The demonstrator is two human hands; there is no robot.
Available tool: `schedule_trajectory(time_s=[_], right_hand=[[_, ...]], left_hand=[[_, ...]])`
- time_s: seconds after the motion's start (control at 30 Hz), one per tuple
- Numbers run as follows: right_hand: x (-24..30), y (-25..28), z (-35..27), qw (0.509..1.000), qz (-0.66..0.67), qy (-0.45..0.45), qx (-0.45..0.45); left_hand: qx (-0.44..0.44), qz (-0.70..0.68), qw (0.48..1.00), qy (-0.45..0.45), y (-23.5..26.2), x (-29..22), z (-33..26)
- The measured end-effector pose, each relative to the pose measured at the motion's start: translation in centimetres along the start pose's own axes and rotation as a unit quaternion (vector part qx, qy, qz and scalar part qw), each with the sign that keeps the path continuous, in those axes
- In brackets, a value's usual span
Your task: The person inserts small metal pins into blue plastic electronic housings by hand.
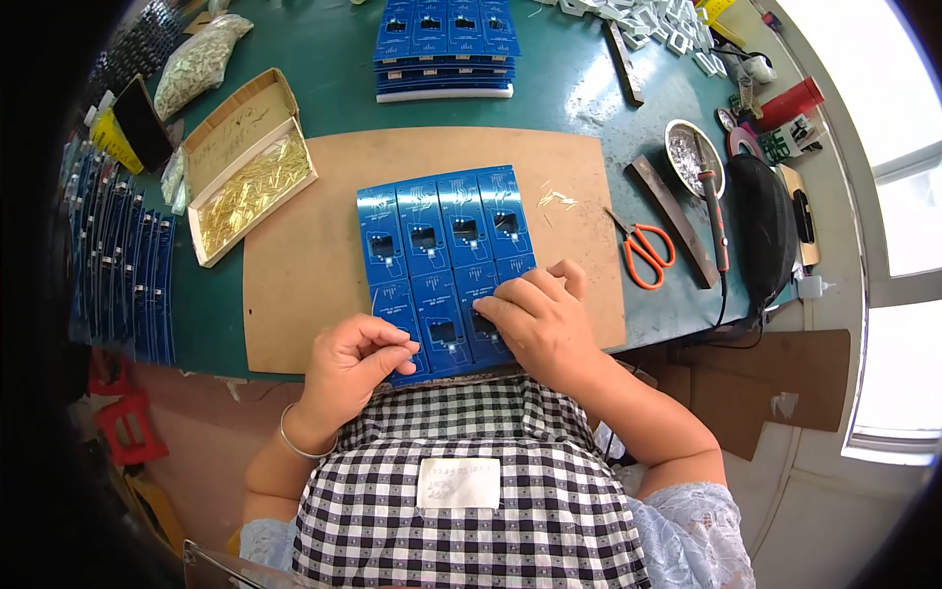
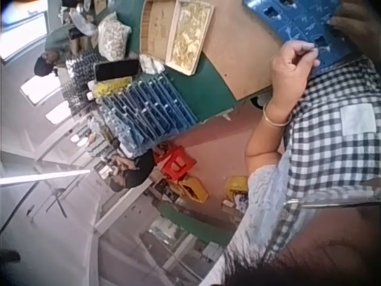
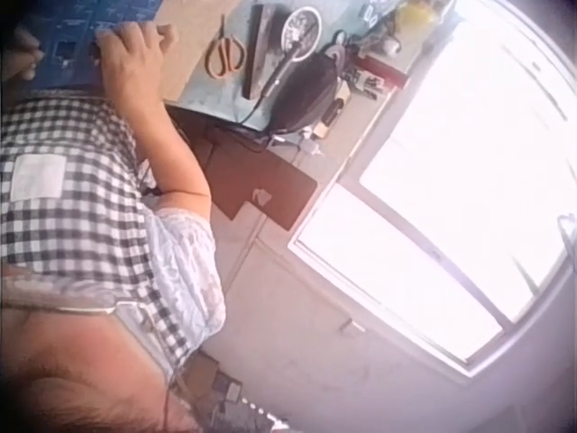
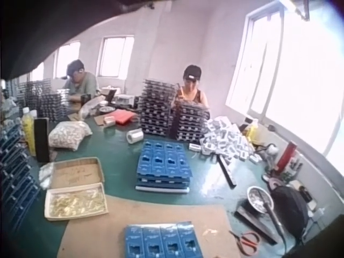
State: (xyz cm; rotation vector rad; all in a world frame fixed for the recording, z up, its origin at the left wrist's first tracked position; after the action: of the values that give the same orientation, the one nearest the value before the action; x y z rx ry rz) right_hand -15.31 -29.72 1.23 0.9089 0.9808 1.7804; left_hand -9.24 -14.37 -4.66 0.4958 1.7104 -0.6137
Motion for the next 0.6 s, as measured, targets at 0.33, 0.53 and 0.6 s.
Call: schedule_trajectory(time_s=[0.33, 0.53, 0.6], right_hand=[[-0.76, -0.65, 0.09, 0.997, 0.057, -0.048, 0.032], [-1.02, -0.72, 0.18, 0.995, 0.074, -0.065, 0.028], [-1.25, -0.78, 0.24, 0.994, 0.084, -0.071, 0.029]], left_hand=[[-0.002, -0.017, 1.000, 0.018, 0.17, 0.60, 0.09], [0.005, -0.011, 1.000, 0.010, 0.11, 0.51, 0.09], [0.003, -0.014, 1.000, 0.009, 0.11, 0.47, 0.10]])
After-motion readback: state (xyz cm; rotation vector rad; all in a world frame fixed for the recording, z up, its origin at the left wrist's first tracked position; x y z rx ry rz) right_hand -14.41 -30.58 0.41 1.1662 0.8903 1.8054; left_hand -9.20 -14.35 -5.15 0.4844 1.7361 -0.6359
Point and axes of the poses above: each hand's wrist, its own z-axis towards the middle knuckle, its own y-axis out of the back of the hand, x = y × z, the point moved 10 cm from there along z, towards the middle knuckle, and after that the axes turned 3 degrees about y, right-handed, at the moved point
